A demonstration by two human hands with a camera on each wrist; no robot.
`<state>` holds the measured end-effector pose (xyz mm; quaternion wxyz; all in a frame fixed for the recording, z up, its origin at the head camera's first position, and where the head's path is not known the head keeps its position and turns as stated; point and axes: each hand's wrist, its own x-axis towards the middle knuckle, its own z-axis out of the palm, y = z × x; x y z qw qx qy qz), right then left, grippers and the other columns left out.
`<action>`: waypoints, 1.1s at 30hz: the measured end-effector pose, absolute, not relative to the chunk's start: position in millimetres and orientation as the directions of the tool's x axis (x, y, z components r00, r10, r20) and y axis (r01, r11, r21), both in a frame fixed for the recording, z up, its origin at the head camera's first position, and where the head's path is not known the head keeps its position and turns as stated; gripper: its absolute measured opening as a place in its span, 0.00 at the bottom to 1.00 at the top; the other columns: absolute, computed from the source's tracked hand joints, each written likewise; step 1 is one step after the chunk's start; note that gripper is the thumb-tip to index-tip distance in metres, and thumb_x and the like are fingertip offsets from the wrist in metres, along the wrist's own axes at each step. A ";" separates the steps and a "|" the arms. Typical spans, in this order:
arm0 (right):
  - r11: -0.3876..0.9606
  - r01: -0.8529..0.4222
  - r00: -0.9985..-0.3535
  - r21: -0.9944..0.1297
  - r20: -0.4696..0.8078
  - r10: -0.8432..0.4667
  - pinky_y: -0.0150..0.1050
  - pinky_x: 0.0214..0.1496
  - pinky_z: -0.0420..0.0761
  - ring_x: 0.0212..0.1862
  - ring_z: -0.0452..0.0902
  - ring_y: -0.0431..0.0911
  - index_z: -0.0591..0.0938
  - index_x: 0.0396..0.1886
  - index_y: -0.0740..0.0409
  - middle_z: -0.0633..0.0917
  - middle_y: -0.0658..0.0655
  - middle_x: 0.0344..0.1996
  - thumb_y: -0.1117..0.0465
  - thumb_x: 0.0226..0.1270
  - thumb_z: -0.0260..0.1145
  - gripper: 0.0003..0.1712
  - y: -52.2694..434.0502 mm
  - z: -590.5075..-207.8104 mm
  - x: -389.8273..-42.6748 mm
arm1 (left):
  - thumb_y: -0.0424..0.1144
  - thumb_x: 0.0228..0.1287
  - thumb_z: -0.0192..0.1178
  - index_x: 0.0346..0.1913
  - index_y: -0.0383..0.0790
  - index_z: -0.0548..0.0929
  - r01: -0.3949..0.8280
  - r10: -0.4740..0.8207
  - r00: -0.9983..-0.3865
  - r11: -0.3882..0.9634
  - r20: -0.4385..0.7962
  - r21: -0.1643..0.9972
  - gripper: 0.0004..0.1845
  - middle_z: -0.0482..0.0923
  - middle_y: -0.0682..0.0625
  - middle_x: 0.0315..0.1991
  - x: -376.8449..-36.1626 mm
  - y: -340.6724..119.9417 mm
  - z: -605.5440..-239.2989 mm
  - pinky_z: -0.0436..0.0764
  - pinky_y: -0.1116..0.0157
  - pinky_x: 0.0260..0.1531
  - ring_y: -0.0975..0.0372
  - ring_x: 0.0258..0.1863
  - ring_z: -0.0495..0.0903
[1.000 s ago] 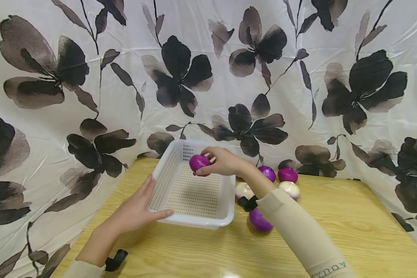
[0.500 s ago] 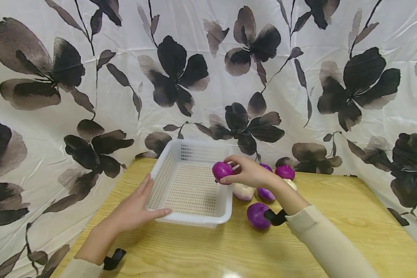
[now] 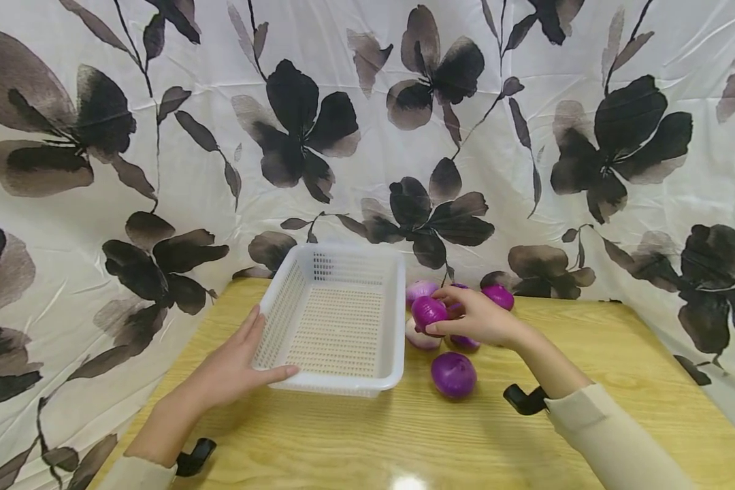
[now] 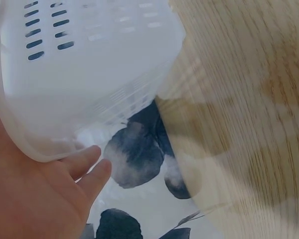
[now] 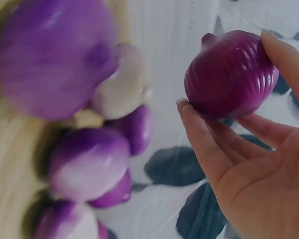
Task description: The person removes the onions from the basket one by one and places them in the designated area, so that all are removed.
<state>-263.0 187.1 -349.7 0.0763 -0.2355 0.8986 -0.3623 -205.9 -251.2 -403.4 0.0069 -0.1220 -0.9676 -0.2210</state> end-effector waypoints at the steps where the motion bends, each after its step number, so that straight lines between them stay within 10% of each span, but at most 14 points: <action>1: 0.628 -0.374 -0.877 -0.683 0.040 -0.479 0.50 0.54 0.85 0.54 0.83 0.55 0.77 0.65 0.58 0.84 0.60 0.54 0.46 0.63 0.76 0.36 191.1 -351.5 -261.3 | 0.77 0.57 0.61 0.81 0.30 0.42 0.236 0.231 -0.971 0.873 0.065 0.426 0.69 0.30 0.39 0.83 -205.0 -252.4 -403.4 0.61 0.29 0.66 0.32 0.76 0.50; 22: 0.600 -0.279 -0.891 -0.750 -0.031 -0.453 0.37 0.49 0.84 0.48 0.85 0.52 0.76 0.65 0.66 0.83 0.65 0.53 0.53 0.67 0.74 0.33 269.0 -393.1 -232.3 | 0.76 0.56 0.63 0.81 0.29 0.41 0.264 0.241 -0.964 0.859 0.108 0.439 0.70 0.31 0.36 0.83 -206.1 -266.7 -408.2 0.59 0.32 0.69 0.32 0.76 0.50; 33: 0.638 -0.238 -0.874 -0.733 -0.125 -0.470 0.47 0.53 0.81 0.56 0.79 0.57 0.76 0.64 0.65 0.82 0.63 0.54 0.52 0.67 0.73 0.33 285.0 -421.2 -223.2 | 0.75 0.58 0.62 0.81 0.29 0.40 0.258 0.236 -0.966 0.863 0.105 0.435 0.69 0.31 0.38 0.83 -204.1 -265.2 -411.3 0.61 0.32 0.68 0.33 0.77 0.51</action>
